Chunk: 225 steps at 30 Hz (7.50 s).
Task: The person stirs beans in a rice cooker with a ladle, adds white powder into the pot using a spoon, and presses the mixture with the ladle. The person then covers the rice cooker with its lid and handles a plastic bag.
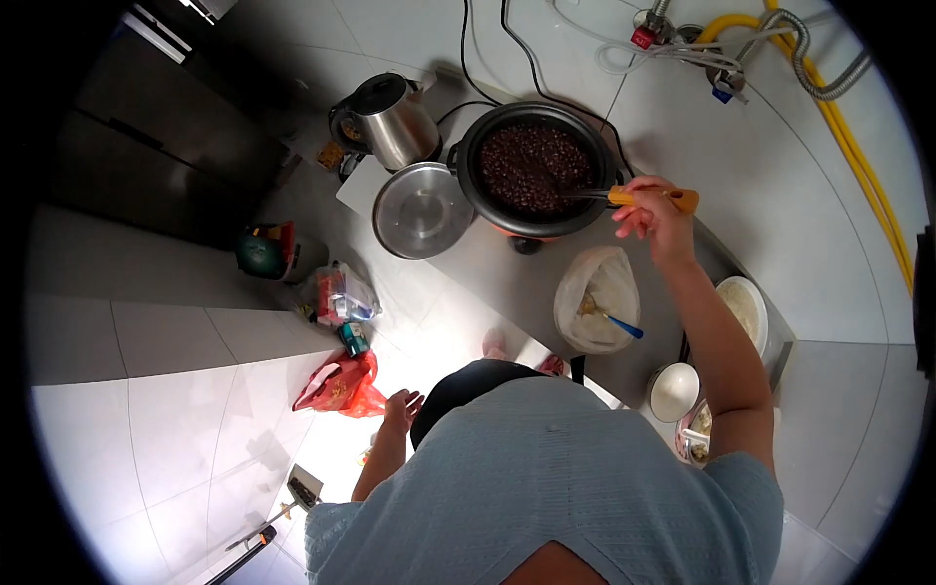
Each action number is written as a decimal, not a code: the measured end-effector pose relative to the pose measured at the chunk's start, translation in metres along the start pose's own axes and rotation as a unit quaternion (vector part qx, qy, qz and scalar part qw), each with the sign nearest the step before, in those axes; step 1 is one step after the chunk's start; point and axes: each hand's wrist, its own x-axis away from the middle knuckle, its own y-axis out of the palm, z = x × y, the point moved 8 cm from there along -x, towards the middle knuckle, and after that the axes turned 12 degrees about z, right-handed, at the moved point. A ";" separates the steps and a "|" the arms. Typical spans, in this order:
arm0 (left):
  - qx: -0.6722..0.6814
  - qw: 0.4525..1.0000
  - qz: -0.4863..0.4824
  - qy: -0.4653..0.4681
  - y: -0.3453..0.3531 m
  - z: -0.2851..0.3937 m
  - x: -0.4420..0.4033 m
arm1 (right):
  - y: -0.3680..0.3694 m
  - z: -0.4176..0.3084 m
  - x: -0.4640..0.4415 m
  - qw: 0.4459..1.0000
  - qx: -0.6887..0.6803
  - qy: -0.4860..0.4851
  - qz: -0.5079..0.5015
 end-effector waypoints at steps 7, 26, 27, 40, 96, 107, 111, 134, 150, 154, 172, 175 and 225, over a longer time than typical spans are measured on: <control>0.013 1.000 0.005 -0.003 -0.004 -0.004 0.007 | -0.021 0.011 -0.002 0.997 -0.056 0.036 0.026; 0.013 1.000 0.010 -0.008 0.001 -0.003 0.004 | -0.013 -0.055 0.031 0.991 0.046 -0.121 -0.019; 0.015 1.000 0.009 -0.015 0.001 -0.004 0.004 | -0.006 -0.060 0.037 0.982 0.079 -0.169 -0.041; 0.017 1.000 0.008 -0.013 -0.012 -0.013 -0.014 | 0.024 -0.096 0.095 0.772 0.294 -0.538 -0.168; -0.055 0.996 -0.027 0.067 -0.014 0.004 -0.028 | 0.070 -0.014 0.100 0.693 0.461 -0.524 -0.180; -0.018 0.999 -0.021 0.028 0.001 0.015 -0.007 | 0.063 -0.041 0.095 0.627 0.472 -0.602 -0.146; 0.028 0.997 -0.067 -0.024 -0.008 -0.006 -0.042 | 0.067 -0.031 0.081 0.625 0.490 -0.583 -0.172; -0.026 0.999 0.008 0.026 -0.002 0.010 0.012 | 0.005 -0.063 0.054 0.979 0.099 -0.176 -0.031; -0.048 0.998 0.003 0.039 0.014 0.013 0.009 | 0.039 -0.065 0.107 0.673 0.437 -0.578 -0.151; -0.008 1.000 -0.030 0.003 0.008 0.003 -0.027 | 0.057 -0.018 0.087 0.621 0.529 -0.555 -0.161; -0.048 0.998 -0.018 0.047 -0.002 0.007 -0.018 | 0.058 -0.047 0.065 0.865 0.267 -0.424 -0.034; -0.065 0.997 -0.012 0.029 0.001 0.011 -0.013 | 0.065 -0.046 0.085 0.852 0.268 -0.445 -0.058; -0.077 0.989 -0.092 0.087 0.070 0.066 0.016 | 0.059 -0.040 0.132 0.744 0.404 -0.521 -0.111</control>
